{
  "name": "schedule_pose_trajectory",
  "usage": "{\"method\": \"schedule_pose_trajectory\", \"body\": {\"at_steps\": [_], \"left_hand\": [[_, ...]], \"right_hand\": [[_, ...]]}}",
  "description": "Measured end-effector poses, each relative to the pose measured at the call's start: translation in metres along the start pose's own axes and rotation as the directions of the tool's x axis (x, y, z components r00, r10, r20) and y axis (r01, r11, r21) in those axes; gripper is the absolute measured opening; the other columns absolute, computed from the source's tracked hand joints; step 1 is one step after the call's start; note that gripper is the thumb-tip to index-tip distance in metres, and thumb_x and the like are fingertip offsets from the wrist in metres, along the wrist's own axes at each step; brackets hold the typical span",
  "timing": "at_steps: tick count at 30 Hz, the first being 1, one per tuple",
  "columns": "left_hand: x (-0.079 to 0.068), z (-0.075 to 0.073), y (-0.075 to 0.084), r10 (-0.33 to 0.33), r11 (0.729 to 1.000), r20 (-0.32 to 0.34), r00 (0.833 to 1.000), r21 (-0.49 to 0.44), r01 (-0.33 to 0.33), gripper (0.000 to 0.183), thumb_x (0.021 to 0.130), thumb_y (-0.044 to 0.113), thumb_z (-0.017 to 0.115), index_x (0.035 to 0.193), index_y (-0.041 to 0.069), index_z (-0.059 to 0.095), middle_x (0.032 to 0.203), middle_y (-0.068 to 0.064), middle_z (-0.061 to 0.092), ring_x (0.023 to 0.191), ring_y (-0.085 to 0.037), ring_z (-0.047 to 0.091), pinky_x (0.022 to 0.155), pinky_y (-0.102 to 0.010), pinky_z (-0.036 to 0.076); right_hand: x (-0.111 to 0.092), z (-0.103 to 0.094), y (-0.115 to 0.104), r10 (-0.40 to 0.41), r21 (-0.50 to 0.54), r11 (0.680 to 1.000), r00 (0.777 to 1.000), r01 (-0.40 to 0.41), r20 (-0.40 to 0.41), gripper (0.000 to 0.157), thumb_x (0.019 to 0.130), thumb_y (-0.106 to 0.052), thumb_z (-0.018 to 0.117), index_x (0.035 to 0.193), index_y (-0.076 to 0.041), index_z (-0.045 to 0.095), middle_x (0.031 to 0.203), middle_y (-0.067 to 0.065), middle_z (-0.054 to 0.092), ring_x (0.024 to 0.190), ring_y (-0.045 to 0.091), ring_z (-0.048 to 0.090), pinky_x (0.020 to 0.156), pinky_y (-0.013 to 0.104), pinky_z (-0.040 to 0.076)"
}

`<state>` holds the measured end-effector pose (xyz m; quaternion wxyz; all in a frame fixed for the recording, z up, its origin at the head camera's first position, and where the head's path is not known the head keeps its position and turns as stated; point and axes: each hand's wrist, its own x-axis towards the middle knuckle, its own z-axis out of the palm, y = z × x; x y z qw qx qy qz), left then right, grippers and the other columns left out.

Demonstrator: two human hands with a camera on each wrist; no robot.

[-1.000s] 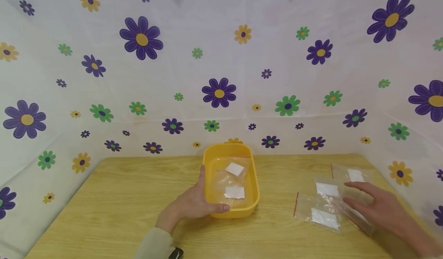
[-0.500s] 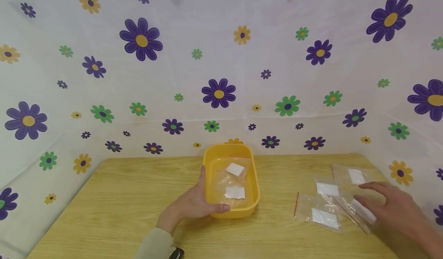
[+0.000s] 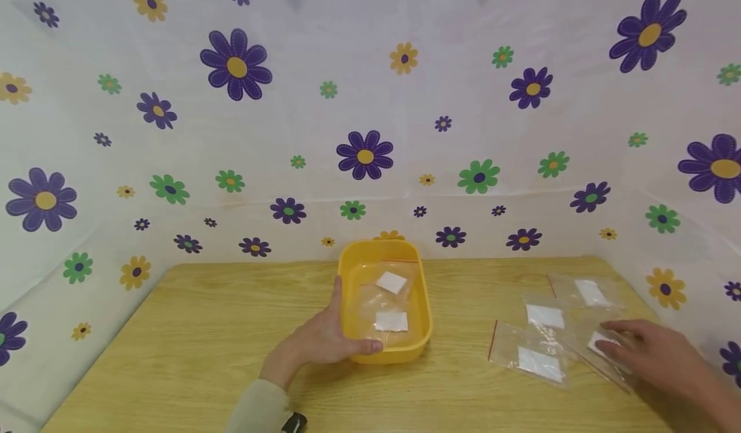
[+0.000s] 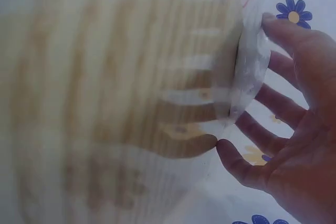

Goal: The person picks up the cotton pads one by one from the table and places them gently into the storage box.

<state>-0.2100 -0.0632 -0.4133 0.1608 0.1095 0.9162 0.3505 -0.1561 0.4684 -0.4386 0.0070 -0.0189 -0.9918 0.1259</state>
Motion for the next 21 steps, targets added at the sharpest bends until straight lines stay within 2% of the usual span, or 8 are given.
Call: {"method": "schedule_pose_trajectory", "body": {"at_steps": [5, 9, 12, 16, 19, 21], "left_hand": [[0.001, 0.0, -0.001, -0.003, 1.0, -0.001, 1.0, 0.006, 0.003, 0.146, 0.069, 0.077, 0.078, 0.163, 0.022, -0.02, 0.168, -0.018, 0.03, 0.146, -0.048, 0.041, 0.117, -0.068, 0.034], [0.001, 0.001, -0.002, -0.004, 1.0, 0.001, 1.0, -0.001, 0.004, 0.146, 0.069, 0.078, 0.078, 0.163, 0.023, -0.02, 0.168, -0.018, 0.03, 0.146, -0.048, 0.04, 0.118, -0.067, 0.034], [0.001, 0.001, -0.002, -0.005, 1.0, 0.0, 1.0, -0.002, 0.005, 0.146, 0.069, 0.078, 0.078, 0.163, 0.023, -0.02, 0.167, -0.018, 0.03, 0.146, -0.048, 0.041, 0.117, -0.067, 0.035], [0.001, 0.001, -0.002, -0.005, 1.0, 0.0, 1.0, -0.009, 0.005, 0.146, 0.069, 0.077, 0.078, 0.163, 0.024, -0.02, 0.167, -0.018, 0.03, 0.146, -0.047, 0.041, 0.117, -0.067, 0.035], [0.001, 0.001, -0.002, -0.001, 1.0, 0.002, 1.0, -0.018, 0.001, 0.146, 0.069, 0.076, 0.079, 0.162, 0.024, -0.021, 0.167, -0.018, 0.03, 0.146, -0.047, 0.042, 0.117, -0.066, 0.036], [0.001, 0.001, -0.002, 0.003, 1.0, 0.002, 1.0, -0.02, -0.002, 0.147, 0.069, 0.076, 0.079, 0.162, 0.024, -0.021, 0.168, -0.018, 0.03, 0.145, -0.047, 0.042, 0.117, -0.066, 0.036]], "right_hand": [[0.003, -0.001, -0.002, -0.013, 0.021, 1.0, 1.0, 0.013, -0.018, 0.047, 0.094, -0.041, 0.073, 0.11, 0.002, 0.074, 0.108, 0.034, 0.071, 0.093, 0.052, 0.066, 0.075, 0.062, 0.054], [0.004, 0.0, 0.0, -0.032, 0.042, 0.999, 0.998, 0.034, -0.052, 0.032, 0.093, -0.031, 0.076, 0.103, -0.001, 0.076, 0.099, 0.027, 0.075, 0.083, 0.038, 0.07, 0.07, 0.054, 0.057], [0.006, 0.003, -0.001, -0.061, 0.042, 0.997, 0.992, 0.066, -0.112, 0.02, 0.087, -0.022, 0.081, 0.095, -0.004, 0.078, 0.093, 0.02, 0.077, 0.073, 0.008, 0.067, 0.065, 0.038, 0.057], [0.007, 0.006, -0.007, -0.094, 0.039, 0.994, 0.979, 0.102, -0.182, 0.01, 0.082, -0.013, 0.084, 0.087, -0.01, 0.075, 0.085, 0.01, 0.077, 0.067, -0.018, 0.049, 0.059, 0.024, 0.051], [0.009, 0.007, -0.015, -0.08, 0.056, 0.994, 0.978, 0.093, -0.194, 0.009, 0.084, -0.012, 0.082, 0.087, -0.009, 0.073, 0.085, 0.009, 0.076, 0.068, -0.011, 0.053, 0.064, 0.035, 0.056], [0.011, 0.006, -0.019, -0.07, 0.071, 0.994, 0.976, 0.086, -0.206, 0.008, 0.087, -0.012, 0.08, 0.089, -0.008, 0.074, 0.087, 0.011, 0.076, 0.071, -0.008, 0.055, 0.066, 0.038, 0.057]]}}
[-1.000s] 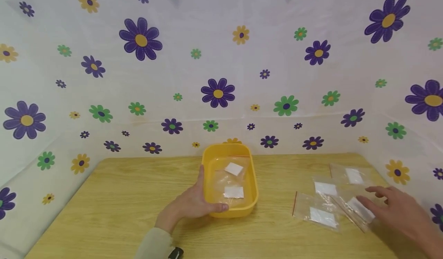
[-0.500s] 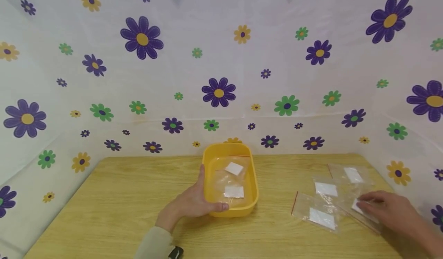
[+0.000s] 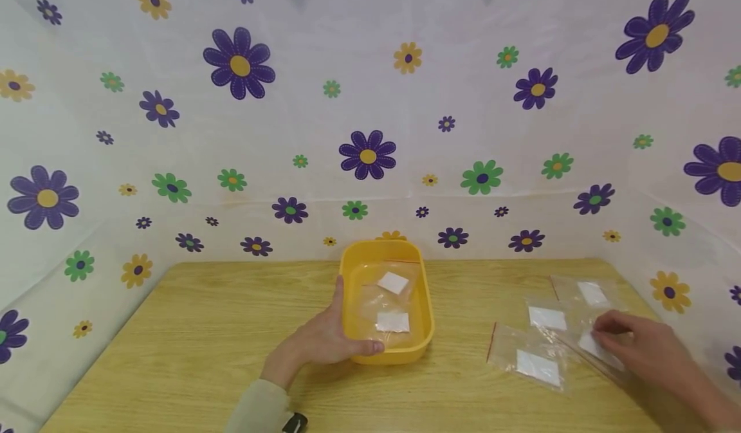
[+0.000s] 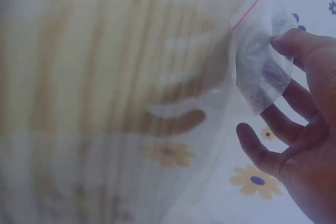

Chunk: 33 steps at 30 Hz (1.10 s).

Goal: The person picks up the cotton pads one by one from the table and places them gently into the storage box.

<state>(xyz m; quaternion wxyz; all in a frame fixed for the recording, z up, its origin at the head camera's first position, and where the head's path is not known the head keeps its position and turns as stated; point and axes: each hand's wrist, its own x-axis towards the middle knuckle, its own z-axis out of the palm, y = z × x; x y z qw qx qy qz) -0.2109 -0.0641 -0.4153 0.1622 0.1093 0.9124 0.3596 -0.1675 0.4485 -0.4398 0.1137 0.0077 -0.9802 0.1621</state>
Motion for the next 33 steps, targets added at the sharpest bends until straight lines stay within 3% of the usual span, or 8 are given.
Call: {"method": "schedule_pose_trajectory", "body": {"at_steps": [2, 6, 14, 20, 23, 26, 30, 33], "left_hand": [[0.0, 0.0, 0.0, 0.002, 1.0, 0.001, 1.0, -0.001, -0.002, 0.147, 0.069, 0.076, 0.079, 0.162, 0.024, -0.021, 0.168, -0.018, 0.03, 0.145, -0.046, 0.043, 0.117, -0.066, 0.036], [0.0, 0.0, 0.0, -0.003, 1.0, 0.0, 1.0, 0.003, 0.003, 0.146, 0.069, 0.077, 0.078, 0.163, 0.023, -0.02, 0.167, -0.018, 0.03, 0.145, -0.047, 0.042, 0.118, -0.067, 0.035], [-0.001, -0.001, 0.0, -0.01, 1.0, -0.003, 1.0, 0.009, 0.01, 0.146, 0.069, 0.077, 0.078, 0.163, 0.023, -0.02, 0.166, -0.02, 0.032, 0.144, -0.049, 0.043, 0.117, -0.067, 0.035], [0.0, -0.001, 0.001, 0.004, 1.0, -0.003, 1.0, 0.003, -0.004, 0.146, 0.069, 0.076, 0.079, 0.163, 0.022, -0.02, 0.166, -0.02, 0.032, 0.145, -0.048, 0.043, 0.118, -0.067, 0.035], [0.0, 0.0, 0.0, 0.003, 1.0, 0.001, 1.0, 0.002, -0.003, 0.147, 0.069, 0.076, 0.079, 0.163, 0.023, -0.021, 0.166, -0.02, 0.031, 0.145, -0.048, 0.042, 0.118, -0.067, 0.034], [0.0, -0.001, 0.0, 0.0, 1.0, 0.005, 1.0, 0.008, 0.0, 0.147, 0.069, 0.076, 0.079, 0.162, 0.023, -0.021, 0.166, -0.02, 0.031, 0.145, -0.048, 0.042, 0.118, -0.067, 0.034], [0.0, -0.001, -0.001, -0.001, 1.0, 0.009, 1.0, 0.014, 0.001, 0.148, 0.069, 0.077, 0.079, 0.162, 0.023, -0.022, 0.166, -0.02, 0.032, 0.144, -0.048, 0.043, 0.117, -0.067, 0.035], [0.001, -0.001, -0.001, 0.005, 1.0, 0.013, 1.0, 0.018, -0.005, 0.148, 0.069, 0.076, 0.079, 0.162, 0.022, -0.023, 0.166, -0.02, 0.032, 0.144, -0.048, 0.043, 0.117, -0.067, 0.035]], "right_hand": [[0.001, 0.001, -0.005, -0.014, 0.018, 1.0, 1.0, 0.014, -0.01, 0.008, 0.088, -0.013, 0.079, 0.091, -0.007, 0.074, 0.089, 0.011, 0.076, 0.074, -0.008, 0.055, 0.066, 0.035, 0.058], [0.001, 0.0, -0.014, -0.093, 0.056, 0.994, 0.993, 0.097, -0.079, 0.008, 0.088, -0.015, 0.081, 0.094, -0.012, 0.077, 0.091, 0.011, 0.078, 0.08, -0.026, 0.042, 0.061, 0.01, 0.045], [0.01, -0.007, -0.038, -0.15, 0.062, 0.985, 0.976, 0.161, -0.155, 0.012, 0.084, -0.011, 0.083, 0.095, -0.013, 0.08, 0.092, 0.014, 0.079, 0.083, -0.028, 0.04, 0.06, 0.011, 0.043], [0.018, -0.014, -0.045, -0.27, -0.001, 0.959, 0.918, 0.282, -0.29, 0.024, 0.073, 0.003, 0.086, 0.091, -0.012, 0.08, 0.087, 0.014, 0.078, 0.085, -0.029, 0.043, 0.061, 0.002, 0.04], [0.02, -0.017, -0.045, -0.275, -0.005, 0.958, 0.911, 0.288, -0.307, 0.025, 0.073, 0.004, 0.085, 0.092, -0.011, 0.08, 0.086, 0.012, 0.078, 0.086, -0.031, 0.041, 0.062, 0.001, 0.039], [0.023, -0.019, -0.046, -0.273, 0.015, 0.956, 0.908, 0.293, -0.319, 0.024, 0.074, 0.004, 0.085, 0.093, -0.011, 0.08, 0.085, -0.008, 0.077, 0.086, -0.032, 0.041, 0.063, 0.001, 0.04], [0.027, -0.016, -0.05, -0.297, 0.054, 0.941, 0.892, 0.334, -0.342, 0.024, 0.075, 0.002, 0.085, 0.094, -0.013, 0.08, 0.094, -0.036, 0.063, 0.086, -0.031, 0.044, 0.065, 0.001, 0.04], [0.032, -0.012, -0.058, -0.317, 0.09, 0.925, 0.878, 0.37, -0.357, 0.027, 0.074, 0.003, 0.085, 0.095, -0.014, 0.081, 0.097, -0.04, 0.061, 0.09, -0.031, 0.046, 0.068, 0.0, 0.041]]}}
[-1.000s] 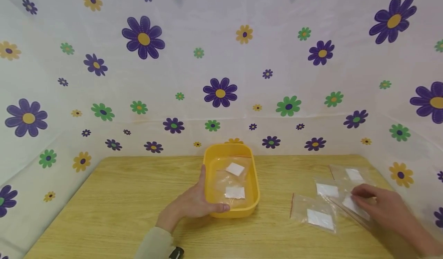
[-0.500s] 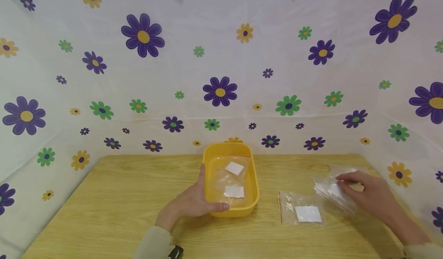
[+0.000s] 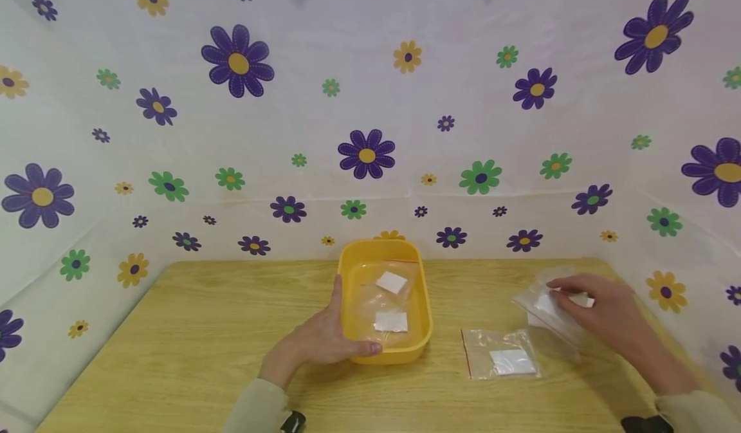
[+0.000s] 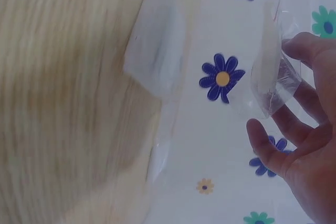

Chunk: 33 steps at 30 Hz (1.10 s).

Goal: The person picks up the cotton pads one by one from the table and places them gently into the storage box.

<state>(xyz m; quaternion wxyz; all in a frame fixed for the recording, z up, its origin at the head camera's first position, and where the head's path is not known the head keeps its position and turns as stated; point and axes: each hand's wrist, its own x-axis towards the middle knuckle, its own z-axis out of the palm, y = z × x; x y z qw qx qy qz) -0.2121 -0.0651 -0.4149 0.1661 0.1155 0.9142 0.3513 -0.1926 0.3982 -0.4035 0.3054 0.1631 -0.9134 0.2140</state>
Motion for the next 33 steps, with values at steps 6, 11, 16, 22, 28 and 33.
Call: {"method": "schedule_pose_trajectory", "body": {"at_steps": [6, 11, 16, 22, 28, 33], "left_hand": [[0.0, -0.001, 0.0, 0.002, 1.0, 0.001, 1.0, 0.008, -0.002, 0.148, 0.069, 0.077, 0.079, 0.162, 0.022, -0.022, 0.166, -0.021, 0.033, 0.144, -0.048, 0.044, 0.117, -0.068, 0.034], [0.0, -0.002, 0.0, 0.016, 1.0, 0.006, 1.0, 0.004, -0.016, 0.149, 0.069, 0.076, 0.079, 0.162, 0.021, -0.023, 0.166, -0.02, 0.033, 0.143, -0.047, 0.045, 0.117, -0.067, 0.035], [0.002, -0.002, -0.001, 0.033, 0.999, 0.016, 0.999, -0.007, -0.033, 0.151, 0.068, 0.076, 0.08, 0.161, 0.02, -0.024, 0.166, -0.021, 0.032, 0.143, -0.046, 0.046, 0.116, -0.066, 0.037], [0.002, -0.002, -0.001, 0.021, 1.0, 0.007, 1.0, 0.006, -0.021, 0.151, 0.066, 0.078, 0.08, 0.162, 0.021, -0.023, 0.165, -0.021, 0.034, 0.141, -0.047, 0.047, 0.115, -0.066, 0.038], [0.002, -0.002, -0.002, 0.016, 1.0, 0.008, 1.0, 0.002, -0.016, 0.152, 0.066, 0.078, 0.08, 0.162, 0.021, -0.023, 0.166, -0.021, 0.033, 0.141, -0.048, 0.047, 0.116, -0.065, 0.039], [0.002, -0.001, -0.001, 0.021, 1.0, 0.014, 1.0, -0.005, -0.02, 0.15, 0.068, 0.076, 0.08, 0.162, 0.021, -0.023, 0.167, -0.02, 0.03, 0.143, -0.047, 0.045, 0.116, -0.064, 0.039]], "right_hand": [[0.015, 0.018, -0.019, -0.061, 0.071, 0.996, 0.998, 0.061, -0.001, 0.031, 0.073, 0.006, 0.084, 0.095, -0.015, 0.081, 0.094, -0.028, 0.072, 0.088, -0.026, 0.054, 0.072, 0.002, 0.044], [0.03, 0.031, -0.039, -0.138, 0.063, 0.989, 0.99, 0.137, 0.013, 0.033, 0.07, 0.008, 0.084, 0.093, -0.015, 0.081, 0.088, -0.003, 0.079, 0.081, -0.017, 0.059, 0.07, 0.007, 0.047], [0.041, 0.04, -0.054, -0.171, 0.091, 0.982, 0.985, 0.168, 0.028, 0.033, 0.072, 0.009, 0.084, 0.095, -0.015, 0.08, 0.089, 0.001, 0.079, 0.081, -0.009, 0.064, 0.072, 0.007, 0.049], [0.053, 0.05, -0.072, -0.196, 0.119, 0.974, 0.98, 0.191, 0.03, 0.031, 0.074, 0.005, 0.085, 0.096, -0.017, 0.08, 0.089, -0.004, 0.079, 0.081, -0.003, 0.066, 0.071, 0.009, 0.05], [0.064, 0.062, -0.089, -0.208, 0.137, 0.971, 0.976, 0.198, 0.064, 0.026, 0.078, 0.001, 0.084, 0.097, -0.017, 0.081, 0.089, -0.008, 0.077, 0.08, 0.004, 0.068, 0.072, 0.014, 0.056], [0.069, 0.072, -0.103, -0.203, 0.159, 0.97, 0.974, 0.186, 0.097, 0.025, 0.08, 0.0, 0.082, 0.098, -0.017, 0.081, 0.09, -0.008, 0.077, 0.081, 0.006, 0.069, 0.071, 0.03, 0.062]]}}
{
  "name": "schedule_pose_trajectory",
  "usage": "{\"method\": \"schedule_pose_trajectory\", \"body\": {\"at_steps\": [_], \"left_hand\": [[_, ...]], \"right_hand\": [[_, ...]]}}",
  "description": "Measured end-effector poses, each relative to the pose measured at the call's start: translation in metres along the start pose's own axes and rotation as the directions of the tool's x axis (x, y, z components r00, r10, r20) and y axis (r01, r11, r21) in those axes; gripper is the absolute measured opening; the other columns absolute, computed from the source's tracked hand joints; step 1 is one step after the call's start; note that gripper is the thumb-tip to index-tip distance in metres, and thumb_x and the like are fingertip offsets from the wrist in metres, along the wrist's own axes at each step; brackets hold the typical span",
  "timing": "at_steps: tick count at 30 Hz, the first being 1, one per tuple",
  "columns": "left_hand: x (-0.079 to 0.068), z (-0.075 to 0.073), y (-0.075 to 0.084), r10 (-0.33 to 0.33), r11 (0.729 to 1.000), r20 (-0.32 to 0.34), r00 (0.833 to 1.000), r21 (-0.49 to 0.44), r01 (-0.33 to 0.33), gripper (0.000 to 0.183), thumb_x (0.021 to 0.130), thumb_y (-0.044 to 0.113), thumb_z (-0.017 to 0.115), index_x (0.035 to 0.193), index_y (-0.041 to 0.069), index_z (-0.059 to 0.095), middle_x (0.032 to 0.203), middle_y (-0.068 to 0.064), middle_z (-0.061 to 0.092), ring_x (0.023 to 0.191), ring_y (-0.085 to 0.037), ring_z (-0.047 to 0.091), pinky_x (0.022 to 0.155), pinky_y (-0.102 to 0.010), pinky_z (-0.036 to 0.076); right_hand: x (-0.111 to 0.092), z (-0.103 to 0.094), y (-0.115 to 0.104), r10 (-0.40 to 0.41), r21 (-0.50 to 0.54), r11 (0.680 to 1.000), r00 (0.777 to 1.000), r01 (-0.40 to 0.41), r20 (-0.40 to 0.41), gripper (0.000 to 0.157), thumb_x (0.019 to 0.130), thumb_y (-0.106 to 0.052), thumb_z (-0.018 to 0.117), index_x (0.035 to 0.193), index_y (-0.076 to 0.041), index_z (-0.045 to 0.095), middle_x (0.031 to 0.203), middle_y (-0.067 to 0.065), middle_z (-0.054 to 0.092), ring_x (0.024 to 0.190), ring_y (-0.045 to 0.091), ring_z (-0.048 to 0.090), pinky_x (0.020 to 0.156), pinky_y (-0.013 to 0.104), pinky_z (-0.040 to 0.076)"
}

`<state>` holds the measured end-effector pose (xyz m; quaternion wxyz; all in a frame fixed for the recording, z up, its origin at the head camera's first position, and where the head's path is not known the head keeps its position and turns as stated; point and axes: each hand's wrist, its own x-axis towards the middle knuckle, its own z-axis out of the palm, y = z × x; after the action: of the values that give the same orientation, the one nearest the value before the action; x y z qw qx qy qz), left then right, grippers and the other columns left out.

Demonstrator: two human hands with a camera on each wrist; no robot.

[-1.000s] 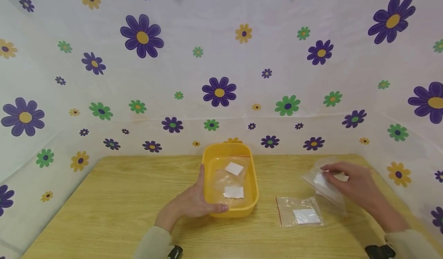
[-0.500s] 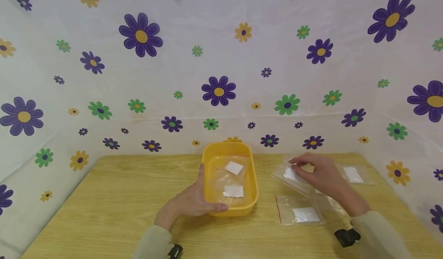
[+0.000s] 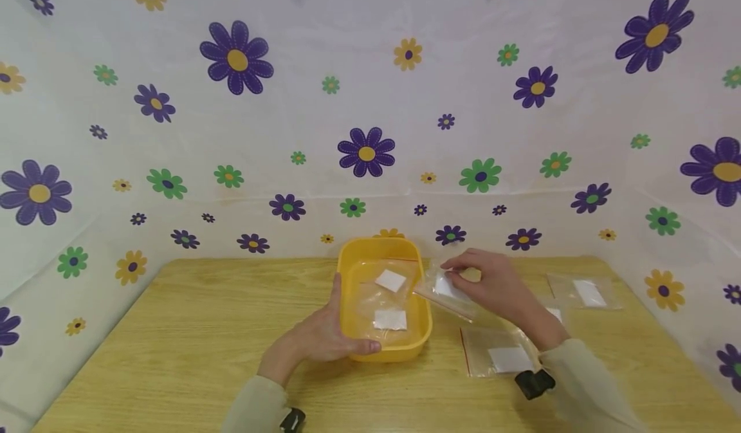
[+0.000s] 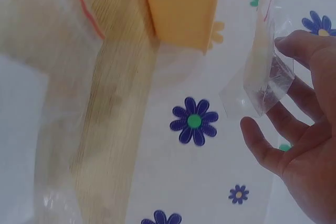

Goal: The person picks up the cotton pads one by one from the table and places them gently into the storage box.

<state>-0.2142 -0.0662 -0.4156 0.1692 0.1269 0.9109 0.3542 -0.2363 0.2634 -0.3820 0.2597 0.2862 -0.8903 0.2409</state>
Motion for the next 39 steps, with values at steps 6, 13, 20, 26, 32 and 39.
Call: {"method": "schedule_pose_trajectory", "body": {"at_steps": [6, 13, 20, 26, 32, 39], "left_hand": [[-0.001, 0.001, 0.0, 0.006, 1.0, 0.014, 1.0, -0.015, -0.006, 0.148, 0.07, 0.074, 0.08, 0.161, 0.021, -0.024, 0.167, -0.021, 0.029, 0.145, -0.047, 0.043, 0.117, -0.063, 0.038], [-0.002, 0.0, -0.001, 0.02, 1.0, 0.012, 1.0, -0.019, -0.019, 0.149, 0.07, 0.075, 0.08, 0.162, 0.019, -0.023, 0.167, -0.022, 0.03, 0.144, -0.045, 0.045, 0.117, -0.062, 0.039], [-0.001, -0.001, -0.001, 0.039, 0.999, 0.013, 0.999, -0.024, -0.039, 0.149, 0.071, 0.074, 0.08, 0.161, 0.018, -0.024, 0.167, -0.022, 0.03, 0.142, -0.045, 0.047, 0.115, -0.062, 0.041], [-0.001, -0.001, -0.002, 0.038, 0.999, 0.018, 0.999, -0.023, -0.037, 0.148, 0.071, 0.073, 0.079, 0.161, 0.018, -0.025, 0.167, -0.022, 0.028, 0.144, -0.046, 0.045, 0.116, -0.062, 0.04], [0.0, 0.0, -0.002, 0.046, 0.999, 0.019, 0.999, -0.018, -0.046, 0.147, 0.072, 0.073, 0.079, 0.161, 0.018, -0.025, 0.168, -0.021, 0.027, 0.144, -0.045, 0.045, 0.116, -0.062, 0.041], [0.0, -0.001, 0.0, 0.024, 1.0, 0.015, 1.0, 0.008, -0.024, 0.147, 0.072, 0.076, 0.077, 0.162, 0.018, -0.023, 0.168, -0.021, 0.028, 0.144, -0.047, 0.044, 0.116, -0.064, 0.04]], "right_hand": [[0.009, 0.012, -0.012, 0.012, 0.041, 0.999, 0.999, -0.013, 0.033, 0.026, 0.081, 0.001, 0.082, 0.099, -0.017, 0.081, 0.093, -0.008, 0.077, 0.083, 0.008, 0.07, 0.073, 0.033, 0.062], [0.022, 0.026, -0.027, -0.058, 0.124, 0.991, 0.997, 0.05, 0.06, 0.023, 0.083, 0.0, 0.08, 0.101, -0.016, 0.08, 0.094, -0.006, 0.078, 0.084, 0.01, 0.07, 0.074, 0.026, 0.06], [0.033, 0.043, -0.035, -0.089, 0.179, 0.982, 0.987, 0.064, 0.134, 0.021, 0.086, 0.0, 0.079, 0.101, -0.015, 0.08, 0.095, -0.006, 0.078, 0.084, 0.007, 0.067, 0.074, 0.024, 0.058], [0.038, 0.053, -0.044, -0.075, 0.178, 0.983, 0.976, 0.038, 0.205, 0.017, 0.088, -0.005, 0.078, 0.102, -0.014, 0.08, 0.099, -0.003, 0.079, 0.087, 0.011, 0.069, 0.078, 0.033, 0.062], [0.041, 0.061, -0.05, -0.07, 0.185, 0.983, 0.963, 0.021, 0.26, 0.016, 0.09, -0.007, 0.077, 0.103, -0.015, 0.08, 0.099, -0.003, 0.078, 0.087, 0.013, 0.067, 0.079, 0.036, 0.062], [0.042, 0.066, -0.049, -0.051, 0.152, 0.988, 0.961, 0.01, 0.272, 0.018, 0.091, -0.011, 0.077, 0.109, -0.014, 0.079, 0.112, 0.003, 0.077, 0.104, 0.024, 0.07, 0.093, 0.045, 0.061]]}}
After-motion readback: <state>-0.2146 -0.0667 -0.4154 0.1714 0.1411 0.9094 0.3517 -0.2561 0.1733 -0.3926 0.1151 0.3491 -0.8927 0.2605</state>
